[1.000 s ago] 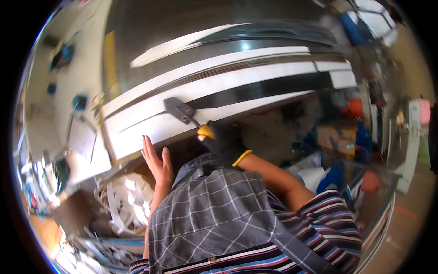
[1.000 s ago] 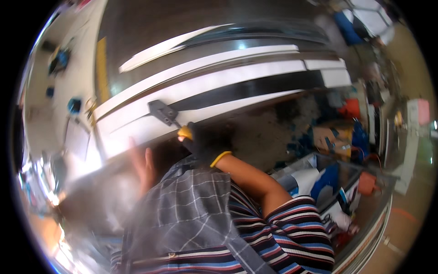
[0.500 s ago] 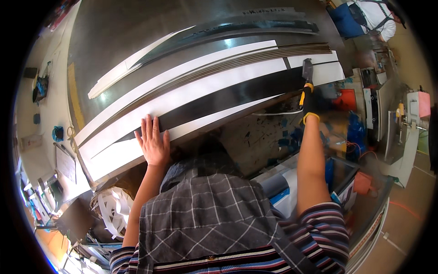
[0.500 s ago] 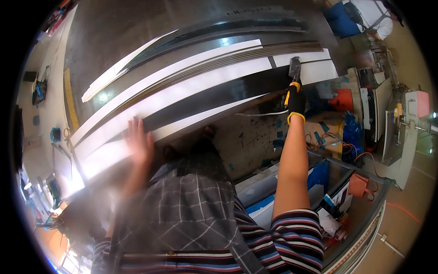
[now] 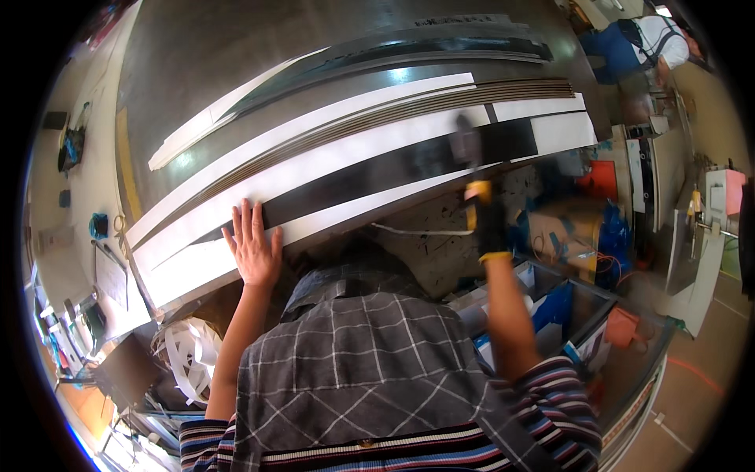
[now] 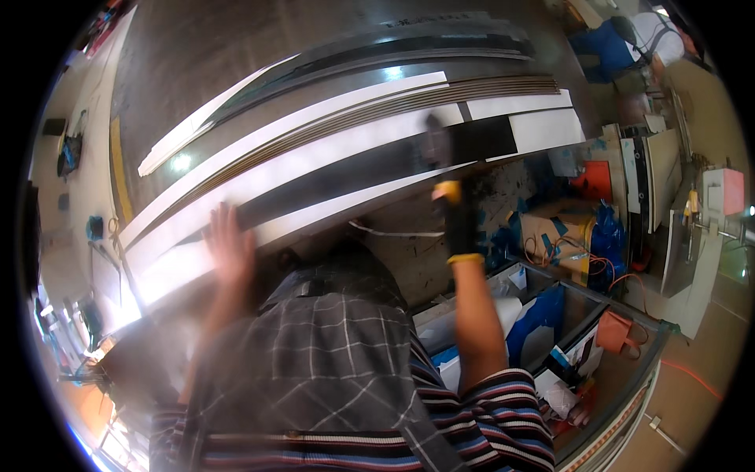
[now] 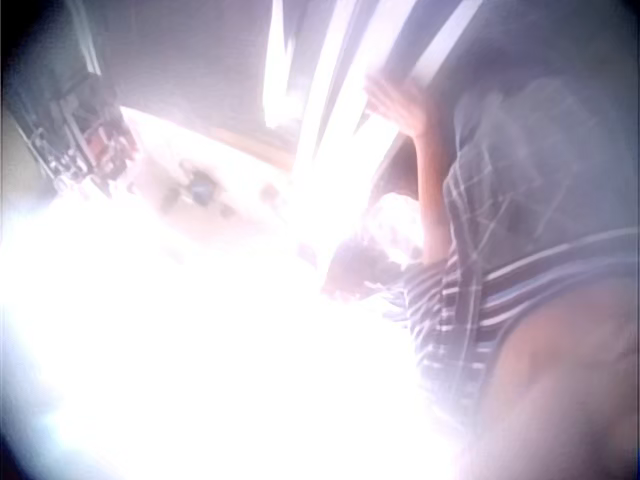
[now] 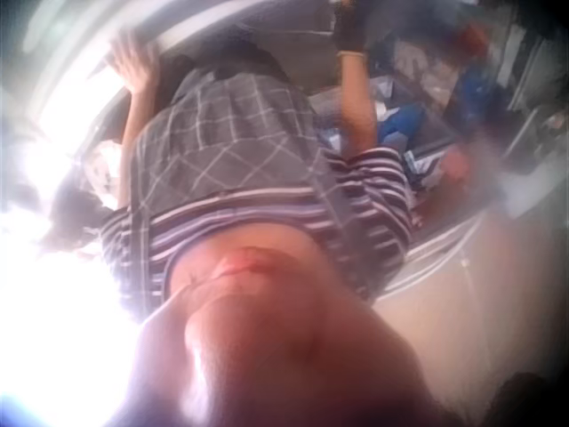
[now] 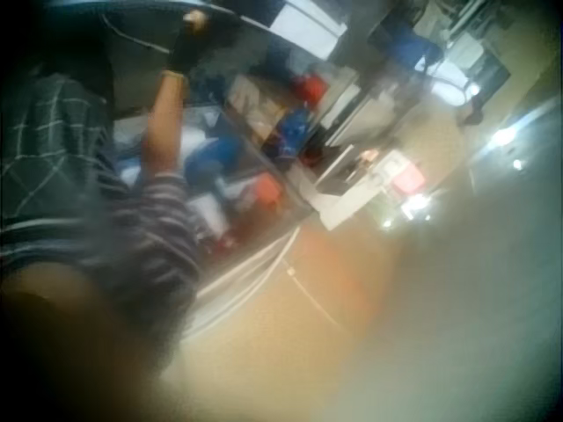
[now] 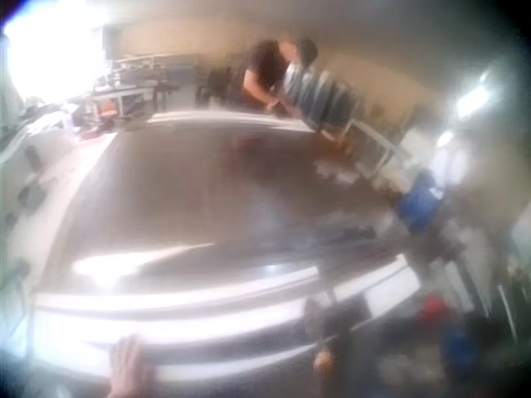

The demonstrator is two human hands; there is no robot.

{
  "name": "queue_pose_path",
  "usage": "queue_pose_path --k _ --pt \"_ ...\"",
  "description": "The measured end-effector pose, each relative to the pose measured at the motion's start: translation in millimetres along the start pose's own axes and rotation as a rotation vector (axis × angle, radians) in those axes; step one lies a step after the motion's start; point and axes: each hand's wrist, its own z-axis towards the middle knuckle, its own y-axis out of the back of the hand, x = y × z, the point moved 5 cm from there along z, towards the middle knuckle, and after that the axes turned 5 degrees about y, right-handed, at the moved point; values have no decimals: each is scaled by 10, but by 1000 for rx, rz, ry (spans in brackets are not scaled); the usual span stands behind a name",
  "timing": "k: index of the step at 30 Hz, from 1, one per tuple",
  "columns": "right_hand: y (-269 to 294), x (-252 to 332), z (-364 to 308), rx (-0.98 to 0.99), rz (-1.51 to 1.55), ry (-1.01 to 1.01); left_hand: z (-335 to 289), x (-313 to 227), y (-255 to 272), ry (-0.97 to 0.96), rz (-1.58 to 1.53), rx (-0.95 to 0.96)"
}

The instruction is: The person applies a liquid from a container onto long metal strips using a brush and then stacks the strips together on a metal workbench.

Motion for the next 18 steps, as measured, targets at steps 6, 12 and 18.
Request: queue_pose_path --k 6,12,18 --pt "795 -170 806 -295 -124 231 40 46 68 23 -43 49" --pt "-847 65 -675 153 -119 193 48 22 93 -37 -353 -10" --pt "-3089 1029 -2139 519 -525 594 -661 1458 418 112 -635 -159"
